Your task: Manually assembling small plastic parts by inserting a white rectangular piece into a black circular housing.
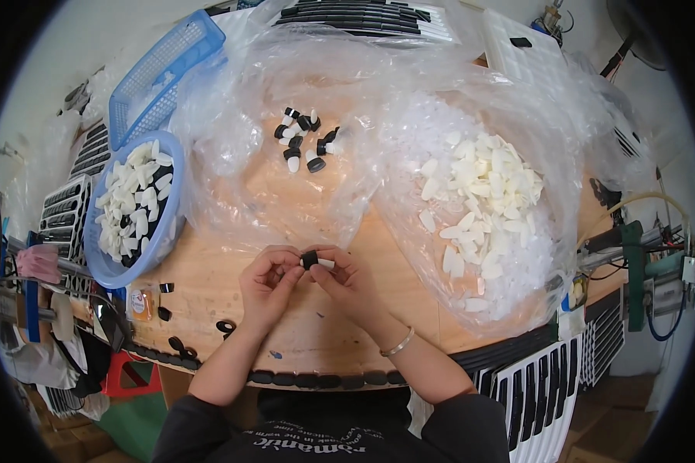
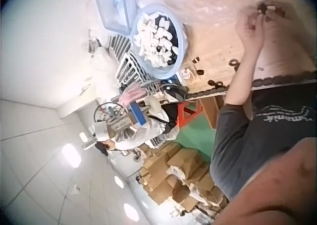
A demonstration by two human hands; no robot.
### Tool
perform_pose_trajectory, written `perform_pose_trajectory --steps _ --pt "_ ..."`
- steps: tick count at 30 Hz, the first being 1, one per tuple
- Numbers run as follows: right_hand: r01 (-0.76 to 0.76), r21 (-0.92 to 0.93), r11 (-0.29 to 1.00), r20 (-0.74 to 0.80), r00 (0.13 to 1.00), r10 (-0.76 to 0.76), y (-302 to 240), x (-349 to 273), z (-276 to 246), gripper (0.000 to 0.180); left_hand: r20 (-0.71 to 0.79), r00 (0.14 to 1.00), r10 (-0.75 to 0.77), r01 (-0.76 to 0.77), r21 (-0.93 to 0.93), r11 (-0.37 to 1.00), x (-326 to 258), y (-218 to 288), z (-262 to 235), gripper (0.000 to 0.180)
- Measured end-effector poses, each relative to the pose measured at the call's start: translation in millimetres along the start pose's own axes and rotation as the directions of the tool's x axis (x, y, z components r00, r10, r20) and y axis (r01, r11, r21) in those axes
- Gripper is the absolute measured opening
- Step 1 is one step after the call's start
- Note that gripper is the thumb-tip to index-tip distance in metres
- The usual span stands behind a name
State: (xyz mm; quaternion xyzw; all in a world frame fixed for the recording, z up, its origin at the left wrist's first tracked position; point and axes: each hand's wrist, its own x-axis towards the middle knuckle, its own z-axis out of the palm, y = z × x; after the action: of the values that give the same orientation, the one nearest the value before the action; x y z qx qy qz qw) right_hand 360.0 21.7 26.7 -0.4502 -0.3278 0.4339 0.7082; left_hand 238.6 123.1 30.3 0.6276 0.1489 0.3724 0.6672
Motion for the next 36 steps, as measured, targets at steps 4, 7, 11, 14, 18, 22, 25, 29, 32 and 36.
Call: perform_pose_trajectory --steps 4,7,11,14,18,22,25,29,32,36 --pt "0.085 -0.073 0.994 0.023 0.996 -0.084 1.6 -0.1 0.8 0.022 0.041 0.999 -0.028 0.030 -0.046 0.998 2.0 -0.4 -5.5 0.014" --pt "0.138 -0.155 0.978 0.008 0.990 -0.138 0.4 -2.5 1.0 0.022 0.082 0.992 -0.093 0.093 0.007 0.996 2.7 1.9 -3.9 0.010" --pt "0.159 -0.028 0.987 -0.192 0.968 -0.161 3.7 -1.2 13.0 0.024 0.050 0.998 -0.040 0.037 0.055 0.998 -2.7 -3.9 3.3 0.005" --pt "0.206 -0.050 0.977 -0.278 0.937 -0.212 4.0 -0.5 13.3 0.032 -0.046 0.993 -0.107 0.105 -0.049 0.993 -3.3 -5.9 4.9 0.007" --pt "0.239 -0.067 0.969 -0.211 0.945 -0.248 -1.2 -1.6 14.2 0.038 -0.005 0.987 -0.159 0.154 -0.207 0.966 -0.5 2.1 5.2 0.006" --pt "0.283 -0.302 0.910 -0.096 0.941 -0.324 -2.7 -5.2 7.0 0.043 0.114 0.989 -0.095 0.106 -0.098 0.989 -1.6 -0.5 -5.4 0.004" --pt "0.341 -0.371 0.863 -0.076 0.916 -0.395 -3.1 -7.6 9.6 0.042 0.067 0.997 -0.042 0.050 -0.135 0.990 -5.4 1.7 -2.0 0.005" --pt "0.411 -0.702 0.581 0.053 0.844 -0.533 -19.9 -6.1 10.3 0.034 0.022 0.999 0.049 -0.046 -0.111 0.993 -1.8 6.7 7.5 0.012" --pt "0.518 -0.720 0.463 0.151 0.767 -0.623 -25.3 -1.0 10.4 0.030 0.058 0.997 0.045 -0.044 -0.016 0.999 -3.8 0.9 1.1 0.015" --pt "0.531 -0.718 0.450 0.150 0.749 -0.645 -23.2 -2.4 8.4 0.030 0.069 0.997 0.036 -0.032 -0.053 0.998 -5.5 -0.7 -1.4 0.017"
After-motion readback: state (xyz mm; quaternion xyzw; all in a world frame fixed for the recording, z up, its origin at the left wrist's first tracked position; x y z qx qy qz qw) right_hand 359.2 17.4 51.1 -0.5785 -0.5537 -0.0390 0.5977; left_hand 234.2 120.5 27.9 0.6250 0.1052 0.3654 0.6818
